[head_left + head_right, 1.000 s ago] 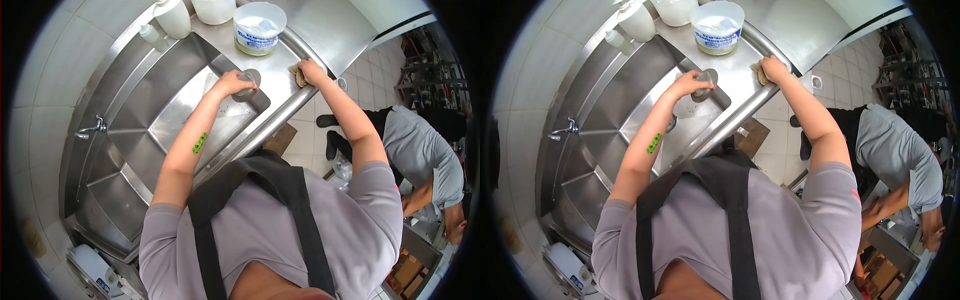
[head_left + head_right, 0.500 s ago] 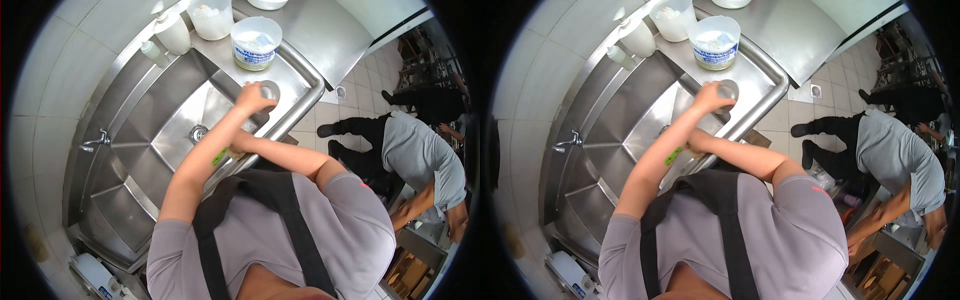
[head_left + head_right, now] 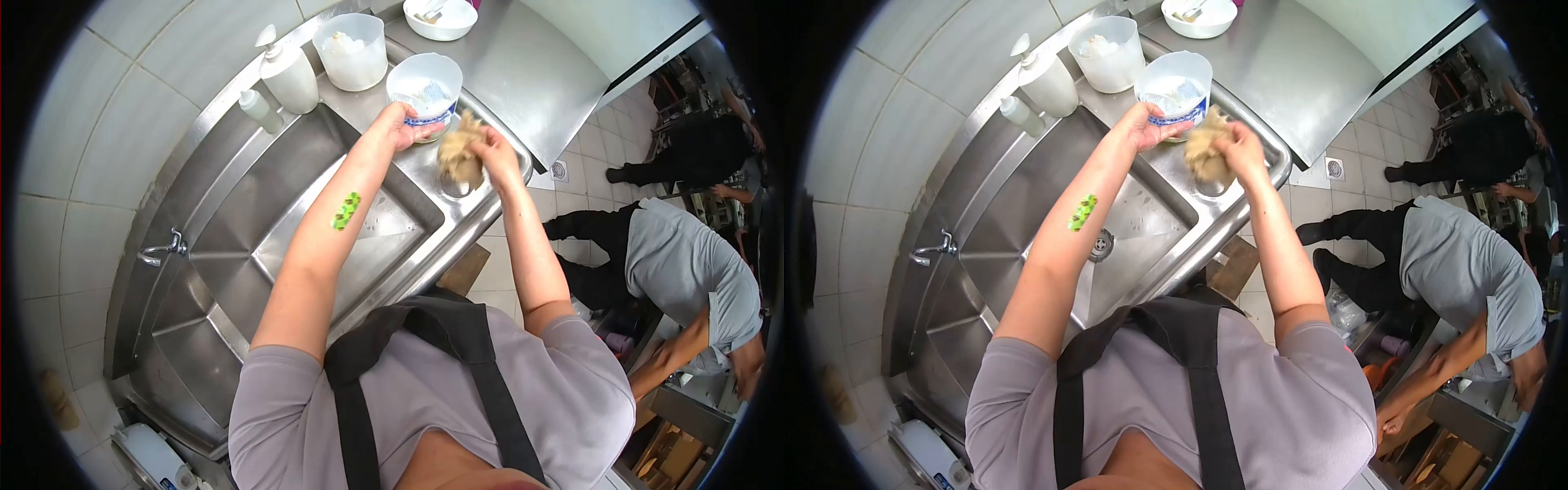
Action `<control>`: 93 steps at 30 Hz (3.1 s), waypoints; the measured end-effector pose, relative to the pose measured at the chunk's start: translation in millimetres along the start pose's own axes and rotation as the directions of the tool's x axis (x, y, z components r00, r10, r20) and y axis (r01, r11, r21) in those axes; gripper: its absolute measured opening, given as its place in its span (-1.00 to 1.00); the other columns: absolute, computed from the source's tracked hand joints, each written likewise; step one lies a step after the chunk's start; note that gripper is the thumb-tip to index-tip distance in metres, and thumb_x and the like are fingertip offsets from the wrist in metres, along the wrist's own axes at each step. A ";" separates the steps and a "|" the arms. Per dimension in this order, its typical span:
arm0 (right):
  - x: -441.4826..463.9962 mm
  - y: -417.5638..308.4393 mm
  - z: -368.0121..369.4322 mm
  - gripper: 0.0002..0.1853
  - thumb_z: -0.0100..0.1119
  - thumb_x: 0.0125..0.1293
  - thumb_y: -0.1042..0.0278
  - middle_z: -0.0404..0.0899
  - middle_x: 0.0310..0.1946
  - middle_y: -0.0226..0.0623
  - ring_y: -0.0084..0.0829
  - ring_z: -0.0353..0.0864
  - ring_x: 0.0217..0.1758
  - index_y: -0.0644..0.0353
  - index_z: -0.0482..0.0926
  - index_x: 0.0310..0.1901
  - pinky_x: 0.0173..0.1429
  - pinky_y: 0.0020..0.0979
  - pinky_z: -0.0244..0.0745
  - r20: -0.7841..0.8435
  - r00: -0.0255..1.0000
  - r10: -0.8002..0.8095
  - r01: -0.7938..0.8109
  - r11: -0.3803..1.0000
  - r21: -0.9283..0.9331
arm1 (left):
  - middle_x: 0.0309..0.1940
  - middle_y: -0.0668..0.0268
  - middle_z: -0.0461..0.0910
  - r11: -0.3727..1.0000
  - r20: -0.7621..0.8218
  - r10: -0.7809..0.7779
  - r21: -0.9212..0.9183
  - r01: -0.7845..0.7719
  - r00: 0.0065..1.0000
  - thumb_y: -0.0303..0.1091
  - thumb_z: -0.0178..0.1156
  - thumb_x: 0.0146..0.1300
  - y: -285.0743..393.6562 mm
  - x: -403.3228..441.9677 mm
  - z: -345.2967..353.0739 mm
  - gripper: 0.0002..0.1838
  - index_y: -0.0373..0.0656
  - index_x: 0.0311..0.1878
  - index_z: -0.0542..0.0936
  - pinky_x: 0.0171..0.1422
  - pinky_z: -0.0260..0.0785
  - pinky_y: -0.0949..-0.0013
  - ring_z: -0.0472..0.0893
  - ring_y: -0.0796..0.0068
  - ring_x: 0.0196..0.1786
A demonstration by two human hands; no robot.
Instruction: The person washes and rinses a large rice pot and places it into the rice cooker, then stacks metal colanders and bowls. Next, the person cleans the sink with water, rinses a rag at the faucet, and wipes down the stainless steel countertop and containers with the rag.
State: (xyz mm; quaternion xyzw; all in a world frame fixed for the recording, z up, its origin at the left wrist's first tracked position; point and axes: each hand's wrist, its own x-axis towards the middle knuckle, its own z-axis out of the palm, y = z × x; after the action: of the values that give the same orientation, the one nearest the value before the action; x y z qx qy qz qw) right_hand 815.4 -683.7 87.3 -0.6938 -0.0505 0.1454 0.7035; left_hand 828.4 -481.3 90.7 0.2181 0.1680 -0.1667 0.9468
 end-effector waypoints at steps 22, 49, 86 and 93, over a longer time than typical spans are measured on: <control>115.7 101.2 131.2 -0.52 -0.23 0.21 0.29 0.04 0.23 -0.11 -0.24 0.00 0.30 0.24 0.14 0.18 0.34 -0.31 -0.12 0.676 0.647 -0.353 0.756 0.184 -0.628 | -0.06 -0.35 0.25 0.942 -0.369 0.317 0.230 -0.245 0.874 -0.67 -0.35 0.00 55.2 -149.9 -47.5 -0.54 -0.73 0.01 -0.05 0.05 0.41 0.23 0.43 -0.07 -0.03; -22.0 27.5 17.2 -0.08 0.40 -0.36 0.14 0.27 -0.09 0.02 -0.12 0.53 -0.30 0.18 0.19 0.14 -0.22 -0.28 0.46 0.141 0.970 0.200 0.108 0.169 -0.980 | -0.14 -0.18 0.42 0.467 -0.275 -0.260 0.803 0.370 0.926 0.05 -0.11 0.18 28.1 -56.7 21.7 -0.24 -0.49 0.16 0.01 -0.18 0.49 0.32 0.55 0.12 -0.18; -16.1 -24.5 114.8 -0.69 0.28 -0.09 0.42 0.50 -0.40 -0.36 -0.50 0.49 -0.32 0.18 0.49 -0.23 -0.21 -0.48 0.39 0.582 0.762 0.284 -0.345 0.938 -0.007 | -0.13 -0.30 0.36 0.986 -0.338 0.041 0.164 0.016 0.940 -0.48 -0.20 -0.07 42.6 -236.7 -135.6 -0.43 -0.56 0.07 0.06 0.10 0.34 0.18 0.44 -0.05 -0.04; 30.7 14.4 204.1 -0.74 0.14 -0.02 0.57 0.36 -0.10 -0.05 -0.27 0.41 -0.07 0.35 0.47 -0.22 -0.09 -0.41 0.36 0.012 0.760 -0.650 0.553 0.637 -0.538 | -0.12 -0.26 0.37 0.988 -0.463 0.149 0.115 -0.108 0.874 -0.47 -0.20 -0.07 16.9 -291.8 -167.8 -0.44 -0.52 0.08 0.11 0.01 0.42 0.18 0.48 -0.01 -0.08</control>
State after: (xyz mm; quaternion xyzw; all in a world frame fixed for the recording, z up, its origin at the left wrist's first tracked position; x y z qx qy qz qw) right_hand 787.0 -479.1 75.5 -0.8072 -0.2513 -0.1810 0.5025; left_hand 534.8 -317.6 68.4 0.3028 0.3703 -0.0526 0.8766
